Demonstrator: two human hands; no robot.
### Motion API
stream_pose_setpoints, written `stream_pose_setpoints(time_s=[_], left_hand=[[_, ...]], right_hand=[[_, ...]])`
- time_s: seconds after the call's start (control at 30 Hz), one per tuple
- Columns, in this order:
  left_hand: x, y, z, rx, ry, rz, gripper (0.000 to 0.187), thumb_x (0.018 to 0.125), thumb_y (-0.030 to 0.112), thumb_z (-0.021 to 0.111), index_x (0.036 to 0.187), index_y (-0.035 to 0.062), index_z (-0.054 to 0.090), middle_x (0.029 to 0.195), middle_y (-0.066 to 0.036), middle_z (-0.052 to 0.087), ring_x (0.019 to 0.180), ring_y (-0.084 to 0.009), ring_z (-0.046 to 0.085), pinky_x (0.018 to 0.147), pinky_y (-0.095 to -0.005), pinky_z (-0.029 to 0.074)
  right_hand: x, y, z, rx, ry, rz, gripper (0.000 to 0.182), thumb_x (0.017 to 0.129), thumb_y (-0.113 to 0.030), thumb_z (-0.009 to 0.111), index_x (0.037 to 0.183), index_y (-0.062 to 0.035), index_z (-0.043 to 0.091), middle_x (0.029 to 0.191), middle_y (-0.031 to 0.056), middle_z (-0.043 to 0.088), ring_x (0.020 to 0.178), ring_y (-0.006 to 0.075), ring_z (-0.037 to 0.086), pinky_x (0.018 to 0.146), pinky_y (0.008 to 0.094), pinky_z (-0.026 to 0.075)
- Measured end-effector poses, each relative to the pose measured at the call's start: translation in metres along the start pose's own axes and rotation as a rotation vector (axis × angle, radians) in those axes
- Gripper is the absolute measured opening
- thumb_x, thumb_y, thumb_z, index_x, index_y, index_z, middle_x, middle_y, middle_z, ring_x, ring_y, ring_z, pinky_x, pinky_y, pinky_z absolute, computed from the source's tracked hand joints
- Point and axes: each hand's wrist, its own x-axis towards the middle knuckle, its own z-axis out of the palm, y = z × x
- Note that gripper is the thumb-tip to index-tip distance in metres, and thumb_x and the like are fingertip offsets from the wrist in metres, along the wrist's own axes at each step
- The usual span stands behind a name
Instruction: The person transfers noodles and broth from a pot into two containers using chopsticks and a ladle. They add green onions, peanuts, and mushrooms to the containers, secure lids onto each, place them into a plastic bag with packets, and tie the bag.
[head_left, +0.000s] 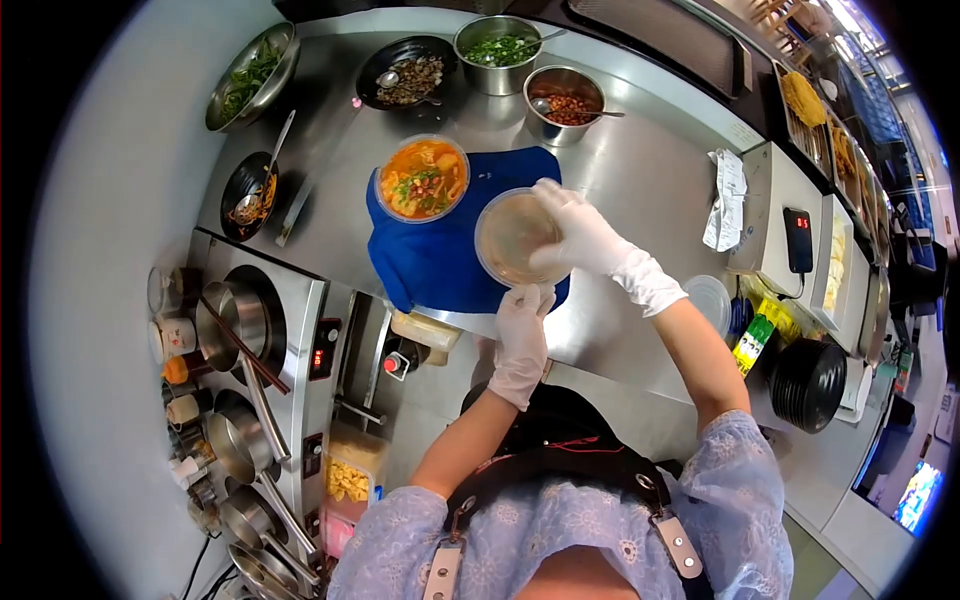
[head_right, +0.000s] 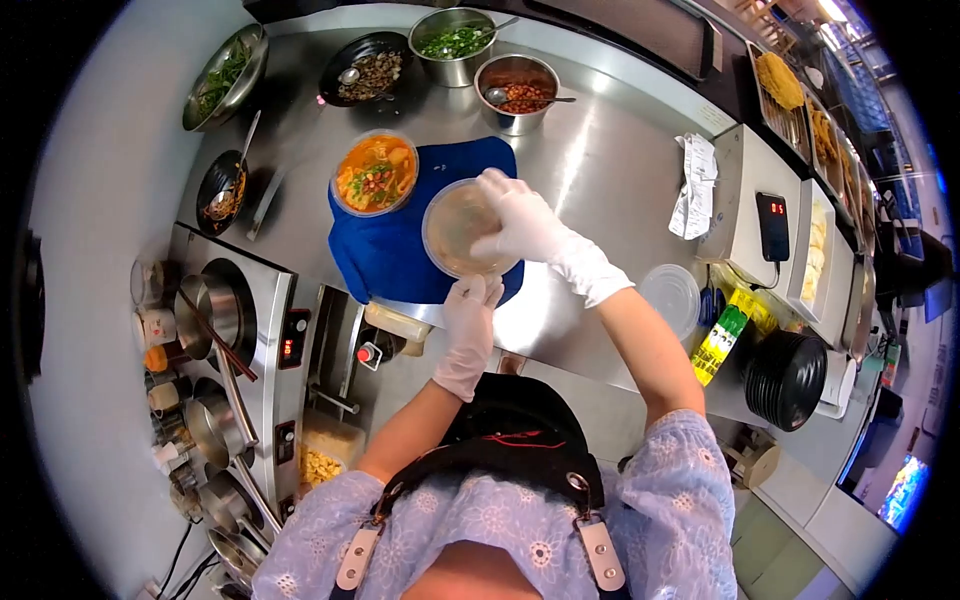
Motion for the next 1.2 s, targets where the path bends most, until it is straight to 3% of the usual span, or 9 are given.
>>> stream_pose_setpoints(time_s=[0.07,0.1,0.13,0.2,0.3,0.8,0.87,1.0,1.2], left_hand=[[0.001,-0.001,0.0,-0.003,-0.014,0.011,0.014,0.093,0.009,0.054,0.1,-0.0038,0.052,0.101,-0.012,0.057,0.091,-0.0205,0.058,0.089,-0.0335,0.049],[-0.002,0.004,0.003,0.038,-0.001,0.017,0.015,0.093,0.009,0.055,0.1,-0.0036,0.052,0.1,-0.013,0.057,0.091,-0.0208,0.058,0.088,-0.0341,0.05],[-0.003,0.005,0.005,0.08,0.012,0.024,0.015,0.093,0.009,0.055,0.099,-0.0034,0.053,0.1,-0.013,0.058,0.09,-0.0211,0.058,0.088,-0.0348,0.05],[-0.003,0.001,0.006,0.074,0.031,0.033,0.015,0.092,0.01,0.056,0.099,-0.0032,0.053,0.099,-0.013,0.058,0.09,-0.0223,0.059,0.088,-0.0353,0.05],[-0.003,0.0,0.011,0.03,0.079,0.031,0.015,0.092,0.01,0.058,0.098,-0.003,0.053,0.099,-0.014,0.058,0.091,-0.0229,0.059,0.087,-0.0354,0.05],[0.002,-0.009,0.01,0.128,0.129,0.146,0.013,0.092,0.008,0.057,0.097,-0.0025,0.051,0.096,-0.014,0.058,0.086,-0.022,0.06,0.084,-0.0352,0.051],[0.002,0.0,0.003,0.209,0.034,0.091,0.019,0.093,0.012,0.057,0.103,-0.0031,0.05,0.098,-0.012,0.058,0.088,-0.0191,0.059,0.082,-0.0326,0.051],[0.024,0.042,-0.02,0.299,0.246,0.194,0.03,0.093,0.032,0.056,0.101,0.0028,0.056,0.093,-0.005,0.057,0.08,-0.0132,0.054,0.071,-0.0277,0.048],[0.083,0.097,-0.009,0.509,0.013,0.15,0.018,0.09,0.021,0.062,0.093,0.0028,0.064,0.081,0.0,0.059,0.067,-0.0077,0.051,0.062,-0.0228,0.044]], right_hand=[[-0.015,0.01,0.005,0.579,0.375,0.421,0.068,0.068,-0.031,0.076,0.122,0.0018,0.051,0.124,0.0196,0.051,0.115,0.0333,0.05,0.095,0.0394,0.042],[-0.029,0.009,0.019,0.684,0.478,0.639,0.04,0.076,-0.017,0.072,0.108,0.0028,0.058,0.104,0.0167,0.062,0.098,0.029,0.061,0.085,0.0348,0.049],[-0.041,0.006,0.025,0.681,0.476,0.638,0.04,0.076,-0.017,0.072,0.108,0.0028,0.058,0.104,0.0167,0.062,0.098,0.029,0.061,0.085,0.0348,0.049],[-0.063,-0.002,0.038,1.536,0.263,0.934,0.024,0.081,-0.011,0.069,0.099,0.0005,0.059,0.089,0.0111,0.065,0.082,0.0218,0.064,0.073,0.0304,0.052],[-0.071,-0.021,0.057,1.975,0.322,0.93,0.012,0.084,-0.006,0.066,0.093,-0.0024,0.058,0.083,0.0081,0.064,0.074,0.0161,0.063,0.068,0.0268,0.051],[-0.064,-0.041,0.072,1.928,0.571,0.929,0.006,0.087,-0.007,0.06,0.091,-0.0014,0.061,0.082,0.0066,0.064,0.074,0.014,0.06,0.069,0.0265,0.048],[-0.064,-0.037,0.065,1.87,0.522,0.938,0.009,0.086,-0.01,0.062,0.092,-0.002,0.061,0.082,0.0063,0.064,0.074,0.0138,0.059,0.069,0.0258,0.048],[-0.059,-0.008,0.063,1.808,0.484,0.991,0.016,0.087,-0.017,0.064,0.094,-0.0031,0.061,0.079,0.0038,0.062,0.074,0.0129,0.058,0.07,0.0247,0.047],[-0.035,0.012,0.068,1.735,0.461,0.909,0.014,0.086,-0.018,0.066,0.084,-0.0052,0.061,0.068,-0.0009,0.057,0.055,0.0061,0.05,0.053,0.0188,0.041]])
